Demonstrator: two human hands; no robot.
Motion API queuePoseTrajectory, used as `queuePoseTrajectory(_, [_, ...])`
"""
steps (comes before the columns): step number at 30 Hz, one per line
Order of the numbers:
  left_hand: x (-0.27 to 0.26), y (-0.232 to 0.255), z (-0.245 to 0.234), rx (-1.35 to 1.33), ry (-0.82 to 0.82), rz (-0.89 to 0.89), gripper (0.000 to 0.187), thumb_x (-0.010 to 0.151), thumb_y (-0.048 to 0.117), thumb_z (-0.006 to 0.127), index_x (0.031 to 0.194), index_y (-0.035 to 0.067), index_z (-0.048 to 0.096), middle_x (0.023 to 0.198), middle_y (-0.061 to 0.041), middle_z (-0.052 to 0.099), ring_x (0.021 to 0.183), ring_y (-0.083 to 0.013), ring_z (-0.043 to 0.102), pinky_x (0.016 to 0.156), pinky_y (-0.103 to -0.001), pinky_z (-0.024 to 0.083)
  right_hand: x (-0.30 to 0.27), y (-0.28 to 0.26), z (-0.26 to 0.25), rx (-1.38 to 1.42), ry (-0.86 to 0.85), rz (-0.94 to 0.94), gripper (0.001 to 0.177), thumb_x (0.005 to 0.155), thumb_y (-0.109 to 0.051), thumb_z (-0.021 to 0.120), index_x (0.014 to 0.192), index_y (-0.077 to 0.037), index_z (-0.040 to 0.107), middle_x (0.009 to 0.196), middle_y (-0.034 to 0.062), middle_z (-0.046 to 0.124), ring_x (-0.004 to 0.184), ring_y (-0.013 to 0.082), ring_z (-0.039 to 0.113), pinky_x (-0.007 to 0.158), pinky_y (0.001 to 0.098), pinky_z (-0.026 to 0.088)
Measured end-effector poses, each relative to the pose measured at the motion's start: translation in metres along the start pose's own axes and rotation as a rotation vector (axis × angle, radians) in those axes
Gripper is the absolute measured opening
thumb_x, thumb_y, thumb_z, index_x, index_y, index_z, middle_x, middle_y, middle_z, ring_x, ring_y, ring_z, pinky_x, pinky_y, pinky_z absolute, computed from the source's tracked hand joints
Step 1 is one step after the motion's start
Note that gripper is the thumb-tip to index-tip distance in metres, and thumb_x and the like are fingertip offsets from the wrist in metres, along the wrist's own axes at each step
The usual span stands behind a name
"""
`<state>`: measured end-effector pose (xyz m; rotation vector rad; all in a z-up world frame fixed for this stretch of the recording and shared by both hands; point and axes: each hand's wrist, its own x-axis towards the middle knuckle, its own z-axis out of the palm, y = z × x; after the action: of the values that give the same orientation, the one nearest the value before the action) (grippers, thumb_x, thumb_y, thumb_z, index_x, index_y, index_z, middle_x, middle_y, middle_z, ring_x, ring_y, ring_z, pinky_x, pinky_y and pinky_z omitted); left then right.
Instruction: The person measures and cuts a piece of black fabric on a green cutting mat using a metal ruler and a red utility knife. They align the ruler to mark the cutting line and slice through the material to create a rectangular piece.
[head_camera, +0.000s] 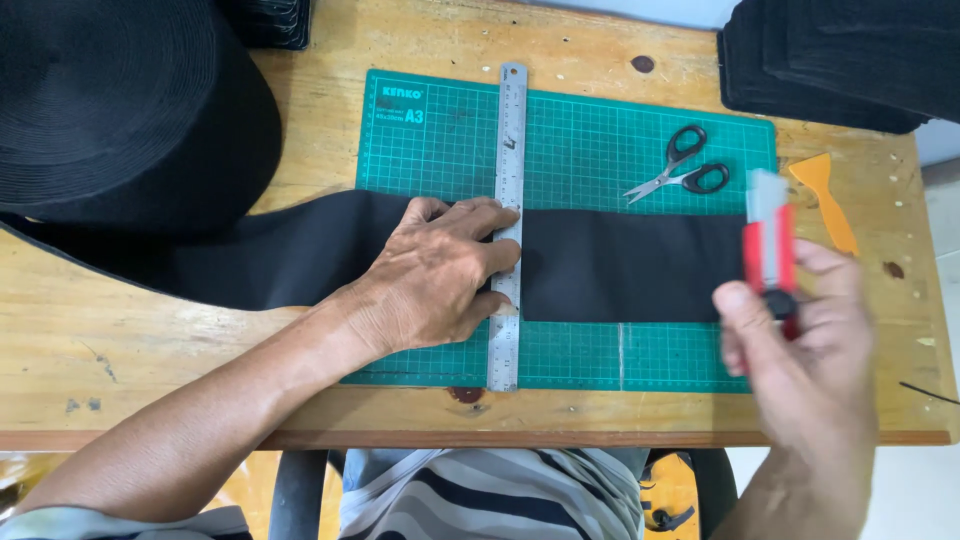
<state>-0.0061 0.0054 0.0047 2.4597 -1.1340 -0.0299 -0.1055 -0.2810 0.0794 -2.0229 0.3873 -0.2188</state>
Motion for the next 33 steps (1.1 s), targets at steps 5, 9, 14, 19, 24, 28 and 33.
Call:
queuePoseTrajectory(5, [0.001, -0.001, 0.001, -0.001, -0.009, -0.007, 0.033, 0.076, 0.037, 0.086, 0.097, 0.018, 0.07, 0.146, -0.009, 0.056, 0.139, -0.0289, 0.05, 0.094, -0.056, 0.036, -0.02, -0.018, 0.056, 0.099, -0.294, 0.049, 0.066, 0.101, -0.013, 0.048, 0.163, -0.013, 0.025, 0.087, 0.0114, 0.062, 0.057, 0.0182, 0.059, 0.05, 0.0323, 0.056])
queuePoseTrajectory(9, [0.002, 0.0, 0.002, 0.019, -0.011, -0.018, 0.037, 0.073, 0.038, 0.086, 0.1, 0.019, 0.069, 0.146, -0.009, 0.056, 0.138, -0.0301, 0.05, 0.094, -0.059, 0.038, -0.023, -0.039, 0.085, -0.338, -0.369, 0.092, 0.073, 0.097, -0.033, 0.052, 0.166, -0.022, 0.031, 0.07, 0.0112, 0.073, 0.054, 0.0216, 0.069, 0.057, 0.0368, 0.055])
queuePoseTrajectory(14, [0.003, 0.0, 0.001, 0.01, -0.008, -0.023, 0.036, 0.073, 0.039, 0.085, 0.099, 0.021, 0.069, 0.145, -0.008, 0.057, 0.138, -0.0293, 0.05, 0.095, -0.058, 0.037, -0.022, -0.017, 0.105, -0.345, -0.331, -0.27, 0.059, 0.1, -0.025, 0.055, 0.155, -0.007, 0.043, 0.136, 0.0178, 0.068, 0.094, 0.033, 0.066, 0.08, 0.0414, 0.05])
queuePoseTrajectory(19, [0.003, 0.001, 0.0, 0.012, -0.011, -0.026, 0.035, 0.074, 0.039, 0.085, 0.099, 0.02, 0.069, 0.144, -0.007, 0.056, 0.138, -0.0278, 0.05, 0.094, -0.058, 0.037, -0.022, -0.016, 0.111, -0.344, -0.305, -0.366, 0.058, 0.1, -0.017, 0.056, 0.154, -0.001, 0.041, 0.14, 0.023, 0.065, 0.119, 0.0381, 0.068, 0.094, 0.0432, 0.052])
queuePoseTrajectory(24, [0.002, 0.001, 0.001, 0.01, -0.004, -0.023, 0.032, 0.075, 0.033, 0.08, 0.101, 0.019, 0.069, 0.143, -0.009, 0.058, 0.137, -0.0297, 0.051, 0.093, -0.057, 0.037, -0.023, -0.02, 0.113, -0.417, -0.308, -0.421, 0.059, 0.1, -0.017, 0.056, 0.154, 0.002, 0.04, 0.134, 0.0249, 0.067, 0.111, 0.0401, 0.069, 0.088, 0.0466, 0.054])
queuePoseTrajectory(28, [0.003, 0.001, 0.0, 0.014, -0.007, -0.022, 0.031, 0.076, 0.033, 0.079, 0.102, 0.019, 0.07, 0.142, -0.009, 0.058, 0.137, -0.0298, 0.051, 0.092, -0.057, 0.037, -0.022, -0.019, 0.117, -0.511, -0.29, -0.477, 0.06, 0.1, -0.019, 0.056, 0.153, 0.005, 0.041, 0.134, 0.0271, 0.066, 0.108, 0.0426, 0.069, 0.085, 0.0497, 0.055])
queuePoseTrajectory(33, [0.002, 0.001, 0.001, 0.024, 0.048, 0.006, 0.033, 0.075, 0.031, 0.08, 0.104, 0.019, 0.07, 0.131, -0.006, 0.059, 0.129, -0.0279, 0.055, 0.088, -0.054, 0.039, -0.021, -0.024, 0.119, -0.569, -0.314, -0.435, 0.062, 0.098, -0.02, 0.057, 0.154, 0.003, 0.042, 0.115, 0.0225, 0.074, 0.087, 0.0427, 0.07, 0.07, 0.0548, 0.053])
